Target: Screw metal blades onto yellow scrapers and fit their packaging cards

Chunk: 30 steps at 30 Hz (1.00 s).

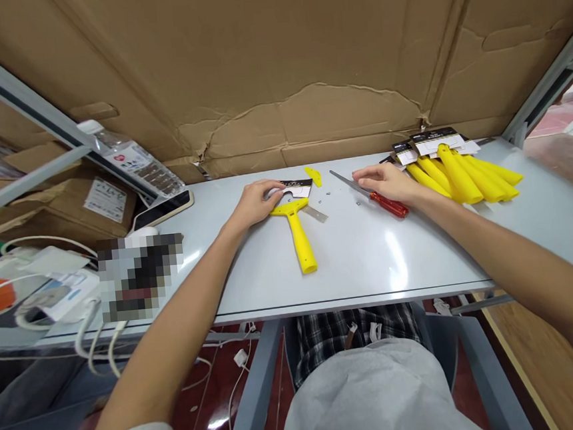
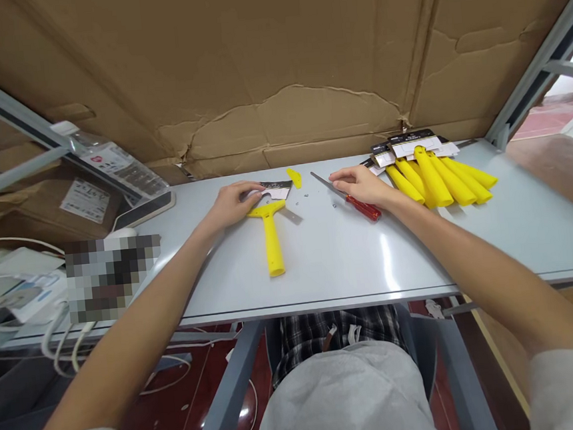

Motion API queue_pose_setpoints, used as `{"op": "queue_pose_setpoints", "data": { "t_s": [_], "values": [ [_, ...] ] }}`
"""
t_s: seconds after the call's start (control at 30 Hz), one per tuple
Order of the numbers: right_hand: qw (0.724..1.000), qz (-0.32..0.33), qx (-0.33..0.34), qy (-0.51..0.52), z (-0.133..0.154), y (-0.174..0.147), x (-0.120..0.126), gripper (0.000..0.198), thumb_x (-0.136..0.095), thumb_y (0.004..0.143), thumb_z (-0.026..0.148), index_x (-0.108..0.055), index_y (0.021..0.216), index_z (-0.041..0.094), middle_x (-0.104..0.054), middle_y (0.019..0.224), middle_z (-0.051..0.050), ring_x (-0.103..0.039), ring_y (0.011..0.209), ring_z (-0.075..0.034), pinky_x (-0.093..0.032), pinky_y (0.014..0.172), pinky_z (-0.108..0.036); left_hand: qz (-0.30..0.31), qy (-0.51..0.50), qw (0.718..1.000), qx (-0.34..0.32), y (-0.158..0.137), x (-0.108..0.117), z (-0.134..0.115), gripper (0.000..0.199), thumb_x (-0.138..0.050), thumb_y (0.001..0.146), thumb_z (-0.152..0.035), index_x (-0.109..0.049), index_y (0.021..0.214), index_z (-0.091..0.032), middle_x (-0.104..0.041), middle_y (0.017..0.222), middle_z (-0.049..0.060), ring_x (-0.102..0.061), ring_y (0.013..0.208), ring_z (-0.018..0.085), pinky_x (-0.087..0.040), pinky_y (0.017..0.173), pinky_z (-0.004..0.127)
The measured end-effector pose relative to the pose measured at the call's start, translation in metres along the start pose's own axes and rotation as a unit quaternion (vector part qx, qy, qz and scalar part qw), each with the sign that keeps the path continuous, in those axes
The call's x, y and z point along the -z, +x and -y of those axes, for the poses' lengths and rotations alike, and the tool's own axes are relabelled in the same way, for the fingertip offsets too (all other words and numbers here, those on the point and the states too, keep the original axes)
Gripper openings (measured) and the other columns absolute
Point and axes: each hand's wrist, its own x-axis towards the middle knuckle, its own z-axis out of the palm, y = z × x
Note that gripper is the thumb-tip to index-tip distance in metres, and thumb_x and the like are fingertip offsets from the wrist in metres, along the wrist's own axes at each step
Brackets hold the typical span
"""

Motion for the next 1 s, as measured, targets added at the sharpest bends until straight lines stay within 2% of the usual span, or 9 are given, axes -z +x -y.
{"op": "queue_pose_setpoints", "data": {
  "t_s": [0.07, 0.13, 0.27, 0.4, 0.57, 0.67, 0.77, 0.87, 1.0],
  "values": [
    [0.999, 0.006, 0.027, -0.044, 0.000, -0.001, -0.001, 0.041, -0.064, 0.099, 0.038, -0.077, 0.133, 0.019, -0.065, 0.152, -0.008, -0.072, 0.126, -0.023, -0.064, 0.102, -0.036, -0.008, 0.011, 1.000, 0.005, 0.001, 0.000, 0.002, 0.041, -0.059, 0.098, -0.046, -0.084, 0.117, -0.020, -0.080, 0.133, 0.012, -0.072, 0.123, 0.032, -0.051, 0.112, 0.045],
    [0.985, 0.007, 0.099, -0.143, 0.004, -0.004, -0.003, 0.040, -0.062, 0.099, 0.036, -0.078, 0.130, 0.017, -0.067, 0.148, -0.010, -0.071, 0.127, -0.024, -0.059, 0.111, -0.041, -0.017, 0.021, 0.999, 0.016, 0.002, 0.001, 0.003, 0.040, -0.061, 0.097, -0.045, -0.085, 0.115, -0.020, -0.081, 0.129, 0.013, -0.073, 0.120, 0.033, -0.052, 0.110, 0.045],
    [0.902, -0.027, 0.248, -0.352, 0.026, -0.019, -0.014, 0.040, -0.056, 0.103, 0.038, -0.078, 0.127, 0.015, -0.068, 0.146, -0.013, -0.060, 0.139, -0.032, -0.046, 0.118, -0.052, -0.033, 0.041, 0.998, 0.038, 0.002, 0.002, 0.004, 0.036, -0.061, 0.095, -0.041, -0.085, 0.111, -0.019, -0.082, 0.124, 0.013, -0.073, 0.117, 0.034, -0.052, 0.110, 0.045],
    [0.854, -0.020, 0.294, -0.428, 0.047, -0.035, -0.033, 0.041, -0.049, 0.108, 0.038, -0.075, 0.132, 0.017, -0.071, 0.141, -0.013, -0.058, 0.133, -0.029, -0.040, 0.107, -0.044, -0.047, 0.068, 0.995, 0.049, 0.002, 0.002, 0.001, 0.035, -0.056, 0.095, -0.031, -0.085, 0.110, -0.018, -0.081, 0.126, 0.015, -0.071, 0.122, 0.035, -0.050, 0.112, 0.047],
    [0.803, 0.068, 0.309, -0.506, 0.051, -0.049, -0.062, 0.044, -0.044, 0.110, 0.030, -0.065, 0.149, 0.030, -0.065, 0.151, -0.007, -0.050, 0.142, -0.030, -0.033, 0.110, -0.042, -0.095, 0.058, 0.993, 0.033, 0.001, 0.006, -0.018, 0.031, -0.057, 0.095, -0.030, -0.083, 0.107, -0.018, -0.082, 0.120, 0.013, -0.071, 0.117, 0.031, -0.050, 0.109, 0.043],
    [0.798, 0.098, 0.293, -0.518, 0.053, -0.052, -0.071, 0.042, -0.041, 0.113, 0.035, -0.067, 0.145, 0.027, -0.067, 0.147, -0.008, -0.047, 0.148, -0.030, -0.031, 0.113, -0.044, -0.075, 0.031, 0.996, 0.030, -0.001, 0.013, -0.031, 0.031, -0.057, 0.095, -0.032, -0.082, 0.106, -0.017, -0.083, 0.111, 0.012, -0.073, 0.100, 0.027, -0.052, 0.097, 0.039],
    [0.812, 0.112, 0.254, -0.513, 0.058, -0.051, -0.069, 0.044, -0.041, 0.114, 0.042, -0.075, 0.124, 0.017, -0.072, 0.133, -0.013, -0.049, 0.145, -0.030, -0.029, 0.113, -0.044, 0.008, 0.019, 1.000, 0.022, -0.004, 0.022, -0.040, 0.037, -0.057, 0.097, -0.041, -0.083, 0.107, -0.018, -0.083, 0.101, 0.010, -0.070, 0.084, 0.024, -0.050, 0.083, 0.037],
    [0.826, 0.113, 0.205, -0.513, 0.060, -0.048, -0.060, 0.040, -0.043, 0.112, 0.037, -0.076, 0.110, 0.014, -0.074, 0.124, -0.013, -0.056, 0.132, -0.027, -0.030, 0.103, -0.039, 0.100, 0.027, 0.994, 0.015, -0.007, 0.034, -0.043, 0.043, -0.060, 0.096, -0.053, -0.084, 0.110, -0.020, -0.082, 0.100, 0.009, -0.068, 0.082, 0.024, -0.048, 0.078, 0.036],
    [0.835, 0.114, 0.158, -0.515, 0.062, -0.044, -0.048, 0.034, -0.045, 0.110, 0.033, -0.074, 0.119, 0.018, -0.075, 0.117, -0.011, -0.059, 0.115, -0.023, -0.026, 0.090, -0.033, 0.199, 0.026, 0.980, 0.020, -0.009, 0.049, -0.045, 0.056, -0.072, 0.085, -0.065, -0.083, 0.119, -0.021, -0.080, 0.107, 0.009, -0.068, 0.089, 0.024, -0.048, 0.079, 0.034]
  ]
}}
